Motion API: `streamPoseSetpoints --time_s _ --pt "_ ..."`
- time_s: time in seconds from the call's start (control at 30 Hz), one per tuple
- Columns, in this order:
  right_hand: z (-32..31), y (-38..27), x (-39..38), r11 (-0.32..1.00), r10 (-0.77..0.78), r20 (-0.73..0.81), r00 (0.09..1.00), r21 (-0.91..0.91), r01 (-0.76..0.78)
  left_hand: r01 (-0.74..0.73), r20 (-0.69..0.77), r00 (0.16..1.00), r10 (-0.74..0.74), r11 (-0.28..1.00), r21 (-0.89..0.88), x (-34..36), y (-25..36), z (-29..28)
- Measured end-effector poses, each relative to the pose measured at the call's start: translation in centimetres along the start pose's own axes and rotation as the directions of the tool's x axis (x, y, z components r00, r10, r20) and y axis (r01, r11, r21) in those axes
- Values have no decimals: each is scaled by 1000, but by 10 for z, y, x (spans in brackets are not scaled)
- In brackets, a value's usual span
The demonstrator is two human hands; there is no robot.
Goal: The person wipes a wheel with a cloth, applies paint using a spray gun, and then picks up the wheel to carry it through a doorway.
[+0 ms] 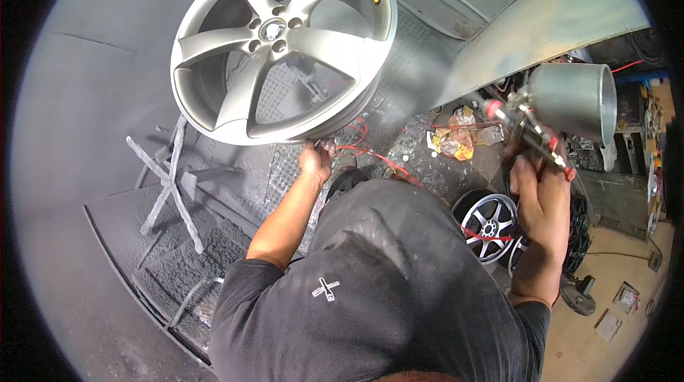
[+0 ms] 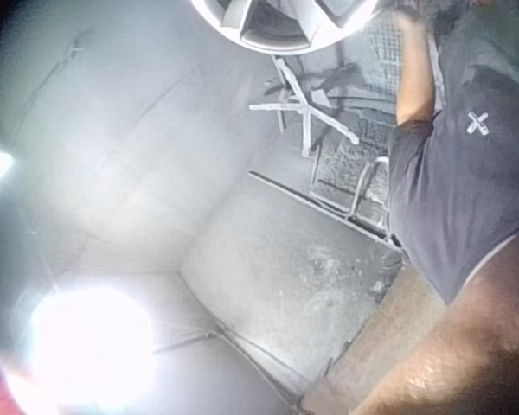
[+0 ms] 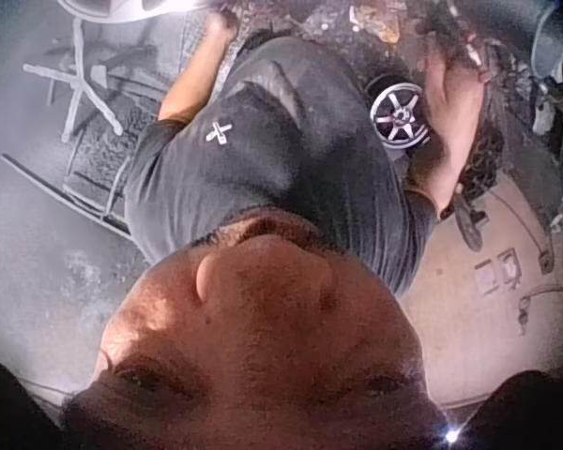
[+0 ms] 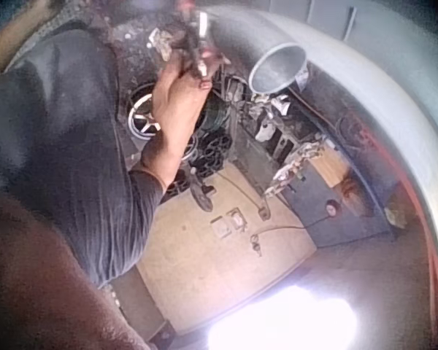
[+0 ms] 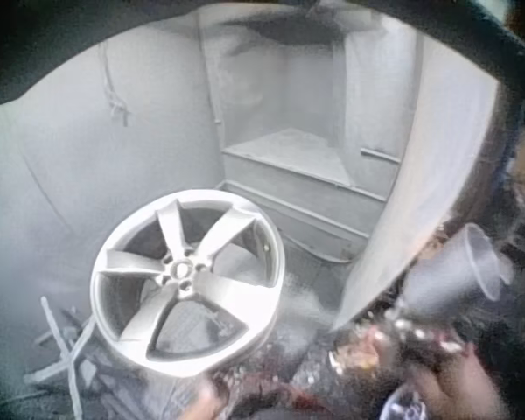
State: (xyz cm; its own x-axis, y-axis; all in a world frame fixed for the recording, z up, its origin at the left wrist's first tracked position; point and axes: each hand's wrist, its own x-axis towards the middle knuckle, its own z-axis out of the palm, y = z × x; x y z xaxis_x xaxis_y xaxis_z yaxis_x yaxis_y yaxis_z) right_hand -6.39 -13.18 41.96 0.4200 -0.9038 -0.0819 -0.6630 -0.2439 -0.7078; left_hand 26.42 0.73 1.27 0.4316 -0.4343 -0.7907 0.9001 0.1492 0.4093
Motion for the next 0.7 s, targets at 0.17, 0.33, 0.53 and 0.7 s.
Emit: streamPoseSetpoints --time_s 0.17,0.33,0.53,0.7 --pt "6 -4 8 996 -84 -154 984 -31 80 -73 60 996 70 996 55 7 5 -4" --pt "5 -15 -18 965 34 240 970 245 -94 -146 68 987 142 988 49 16 16 -18" --pt "3 -6 -19 969 -86 309 947 247 7 -232 50 972 228 967 104 21 33 -28" --pt "-4 -1 -3 998 24 63 998 62 -27 -172 18 985 174 946 276 33 63 -45"
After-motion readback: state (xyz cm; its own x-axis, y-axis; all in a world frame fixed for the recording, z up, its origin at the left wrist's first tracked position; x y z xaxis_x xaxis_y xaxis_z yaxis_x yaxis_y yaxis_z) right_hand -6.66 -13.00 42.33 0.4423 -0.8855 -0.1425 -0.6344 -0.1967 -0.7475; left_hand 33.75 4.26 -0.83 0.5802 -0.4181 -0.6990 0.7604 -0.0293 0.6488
